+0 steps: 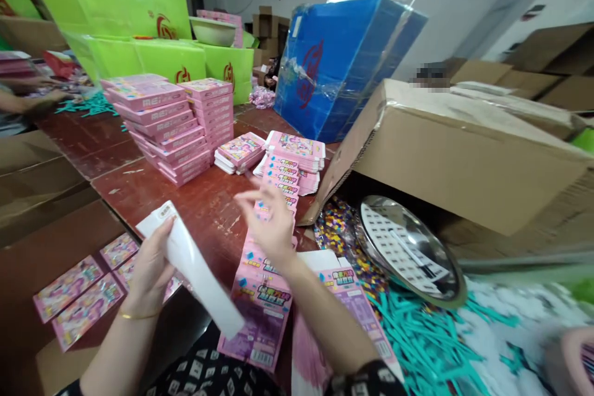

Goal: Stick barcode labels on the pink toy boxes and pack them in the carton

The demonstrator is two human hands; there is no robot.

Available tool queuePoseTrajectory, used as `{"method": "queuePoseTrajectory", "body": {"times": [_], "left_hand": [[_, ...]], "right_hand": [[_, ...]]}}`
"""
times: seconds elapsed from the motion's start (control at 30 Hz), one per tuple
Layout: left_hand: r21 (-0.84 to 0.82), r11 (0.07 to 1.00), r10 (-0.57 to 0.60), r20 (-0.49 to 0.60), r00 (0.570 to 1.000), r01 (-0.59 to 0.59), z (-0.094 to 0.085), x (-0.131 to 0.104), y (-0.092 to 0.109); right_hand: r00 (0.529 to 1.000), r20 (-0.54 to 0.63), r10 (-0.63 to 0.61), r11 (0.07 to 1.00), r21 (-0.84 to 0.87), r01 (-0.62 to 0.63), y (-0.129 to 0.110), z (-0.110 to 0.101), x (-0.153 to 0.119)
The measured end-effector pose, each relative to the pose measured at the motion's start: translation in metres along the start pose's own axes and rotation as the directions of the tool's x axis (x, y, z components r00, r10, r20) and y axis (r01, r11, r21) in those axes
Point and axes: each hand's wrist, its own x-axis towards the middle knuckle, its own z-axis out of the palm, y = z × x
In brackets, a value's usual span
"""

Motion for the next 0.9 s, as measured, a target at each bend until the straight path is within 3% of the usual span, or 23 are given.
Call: {"method": "queuePoseTrajectory", "body": {"times": [0.07,0.13,0.2,0.3,0.43,0.57,0.73,0.9], "left_hand": [[0.004,1.0,0.012,-0.023,1.0,-0.011,-0.008,0.005,0.006],[0.031,0.999,0.017,-0.057,0.998,-0.016,-0.014,0.009,0.009],[0.07,0.997,0.025,-0.09,0.996,-0.019,-0.02,0.012,0.012],[0.115,0.993,0.037,-0.121,0.992,-0.023,-0.026,0.018,0.013],[0.141,0.99,0.035,-0.157,0.987,-0.013,-0.029,0.027,0.012],[0.158,0.987,0.017,-0.158,0.987,0.009,-0.03,0.034,0.007],[0.171,0.985,0.017,-0.134,0.991,0.006,-0.033,0.04,0.004],[0.151,0.988,-0.011,-0.142,0.99,0.033,-0.032,0.04,0.003]], "right_hand": [[0.983,0.031,0.182,0.982,-0.057,-0.18,0.058,-0.017,0.034],[0.917,0.113,0.382,0.914,-0.191,-0.357,0.118,-0.032,0.06],[0.885,0.15,0.442,0.884,-0.242,-0.4,0.167,-0.041,0.072],[0.863,0.209,0.459,0.876,-0.268,-0.401,0.207,-0.042,0.067],[0.841,0.268,0.471,0.87,-0.298,-0.392,0.223,-0.036,0.048],[0.843,0.251,0.476,0.855,-0.355,-0.377,0.23,-0.036,0.042],[0.869,0.146,0.472,0.81,-0.46,-0.363,0.239,-0.042,0.052],[0.844,0.173,0.508,0.742,-0.586,-0.326,0.248,-0.038,0.073]]}}
